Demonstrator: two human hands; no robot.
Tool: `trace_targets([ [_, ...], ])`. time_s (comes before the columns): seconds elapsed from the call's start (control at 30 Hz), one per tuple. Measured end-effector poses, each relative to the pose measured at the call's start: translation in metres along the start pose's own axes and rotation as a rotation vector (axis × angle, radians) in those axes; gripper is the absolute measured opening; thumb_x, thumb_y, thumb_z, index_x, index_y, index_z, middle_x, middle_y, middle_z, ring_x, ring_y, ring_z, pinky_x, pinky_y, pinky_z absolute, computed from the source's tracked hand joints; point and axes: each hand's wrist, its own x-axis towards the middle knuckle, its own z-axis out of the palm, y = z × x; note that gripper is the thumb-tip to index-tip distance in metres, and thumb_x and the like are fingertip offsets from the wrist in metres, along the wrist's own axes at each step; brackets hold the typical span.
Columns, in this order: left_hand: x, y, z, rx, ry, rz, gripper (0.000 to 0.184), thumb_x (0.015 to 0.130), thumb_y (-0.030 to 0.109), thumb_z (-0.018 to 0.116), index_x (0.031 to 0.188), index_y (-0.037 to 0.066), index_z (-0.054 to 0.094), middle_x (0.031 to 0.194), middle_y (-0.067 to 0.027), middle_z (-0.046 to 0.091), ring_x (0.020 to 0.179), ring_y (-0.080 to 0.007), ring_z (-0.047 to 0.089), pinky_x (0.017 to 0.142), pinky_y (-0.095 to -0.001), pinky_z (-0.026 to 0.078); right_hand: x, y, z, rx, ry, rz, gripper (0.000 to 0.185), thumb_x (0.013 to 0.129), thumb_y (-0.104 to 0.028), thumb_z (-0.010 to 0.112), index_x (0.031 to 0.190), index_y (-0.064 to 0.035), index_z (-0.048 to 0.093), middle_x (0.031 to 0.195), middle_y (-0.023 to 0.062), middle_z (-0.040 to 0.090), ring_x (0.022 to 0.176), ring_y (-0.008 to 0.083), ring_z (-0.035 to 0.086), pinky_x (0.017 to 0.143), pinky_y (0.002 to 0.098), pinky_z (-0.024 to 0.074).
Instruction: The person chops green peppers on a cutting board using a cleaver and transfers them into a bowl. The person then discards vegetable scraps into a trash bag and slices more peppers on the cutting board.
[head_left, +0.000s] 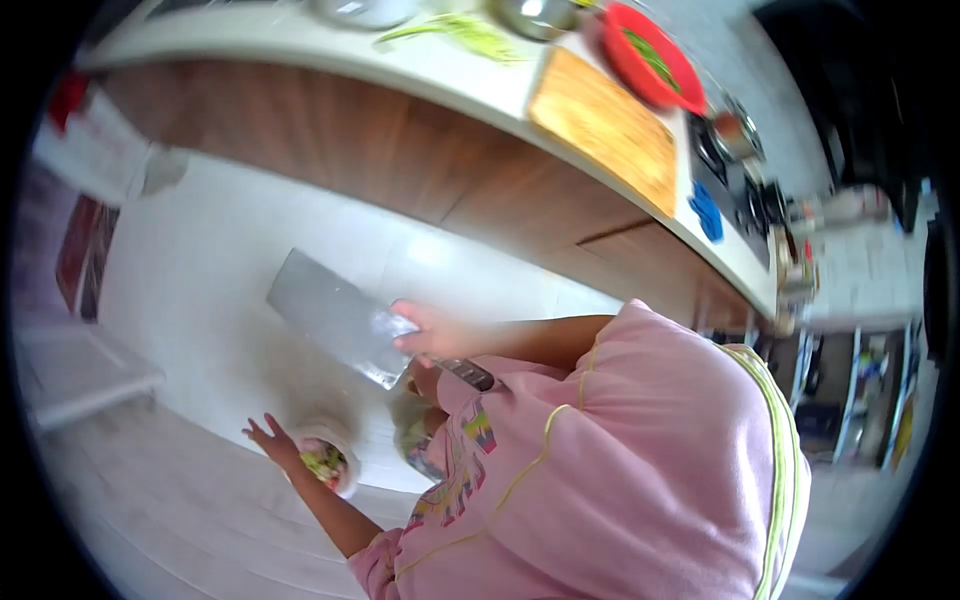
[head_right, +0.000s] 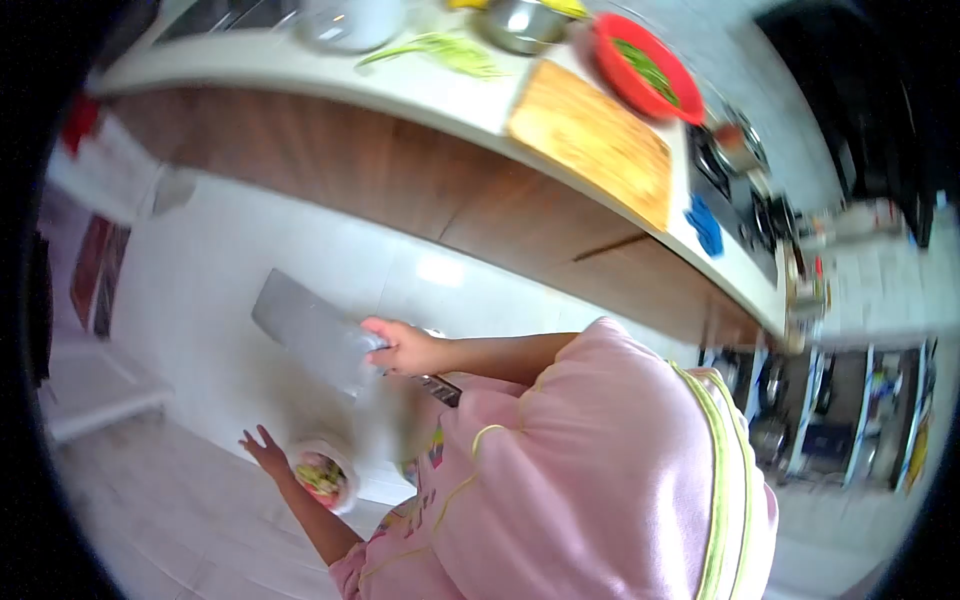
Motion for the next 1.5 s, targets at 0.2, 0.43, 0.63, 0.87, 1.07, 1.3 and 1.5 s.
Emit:
trace_targets([
  [0.2,-0.020,0.261,-0.004,-0.258,-0.094,0.672,0.053,0.091,0.025,0.055,0.136,0.002,0.037,0.144,-0.0248,0.026,0.136,-0.0369,0.020,0.109,-0.0424,0.020,-0.127,0.024,-0.132,-0.099,0.711,-0.558,0.026,0.092,-0.015,0.051,0.116,-0.0057,0.045,0.087,0.0045,0.056,0.049,0.0100,0.050,0.046,0.0244,0.0456],
  [0.43,-0.144,0.520,-0.009,-0.462,-0.356,1.134,0.056,0.091,0.022,0.054,0.137,0.000,0.033,0.146,-0.0243,0.021,0.138,-0.0362,0.015,0.110,-0.0406,0.017,-0.256,0.035,-0.255,0.633,1.301,-0.582,0.017,0.097,-0.025,0.041,0.097,-0.0085,0.045,0.064,0.0024,0.051,0.041,0.0107,0.046,0.037,0.0242,0.0421],
  [0.63,-0.194,0.618,0.032,-0.459,-0.413,1.262,0.056,0.093,0.028,0.050,0.137,-0.001,0.032,0.147,-0.0242,0.018,0.138,-0.0381,0.012,0.111,-0.0403,0.016,-0.278,0.053,-0.357,0.667,1.311,-0.471,0.015,0.096,-0.020,0.044,0.100,-0.0062,0.046,0.069,0.0057,0.055,0.042,0.0117,0.048,0.037,0.0246,0.0417],
  [0.87,-0.193,0.655,0.057,-0.439,-0.370,1.264,0.058,0.093,0.027,0.049,0.138,-0.003,0.029,0.147,-0.0251,0.017,0.138,-0.0393,0.012,0.111,-0.0418,0.015,-0.260,0.008,-0.407,0.433,1.080,-0.216,0.014,0.094,-0.018,0.048,0.100,-0.0051,0.049,0.068,0.0057,0.055,0.043,0.0121,0.051,0.035,0.0251,0.0414],
  [1.07,-0.201,0.649,0.077,-0.423,-0.299,1.360,0.065,0.091,0.029,0.053,0.138,-0.005,0.025,0.146,-0.0276,0.016,0.137,-0.0413,0.010,0.111,-0.0436,0.015,-0.223,-0.022,-0.461,0.238,0.892,-0.086,0.018,0.094,-0.017,0.047,0.103,-0.0008,0.050,0.067,0.0065,0.056,0.041,0.0118,0.049,0.036,0.0257,0.0419],
  [1.3,-0.200,0.642,0.070,-0.447,-0.380,1.312,0.064,0.091,0.028,0.053,0.138,-0.005,0.025,0.147,-0.0277,0.015,0.137,-0.0421,0.010,0.111,-0.0446,0.014,-0.175,-0.053,-0.475,0.034,0.970,-0.111,0.018,0.092,-0.016,0.051,0.098,0.0010,0.055,0.061,0.0062,0.056,0.038,0.0119,0.047,0.033,0.0272,0.0394],
  [1.5,-0.195,0.642,0.070,-0.474,-0.358,1.284,0.063,0.091,0.027,0.052,0.137,-0.006,0.026,0.146,-0.0283,0.016,0.137,-0.0429,0.012,0.110,-0.0449,0.014,-0.151,-0.079,-0.504,-0.057,0.877,-0.104,0.019,0.091,-0.016,0.053,0.100,0.0006,0.056,0.059,0.0052,0.055,0.037,0.0114,0.047,0.033,0.0267,0.0387],
])
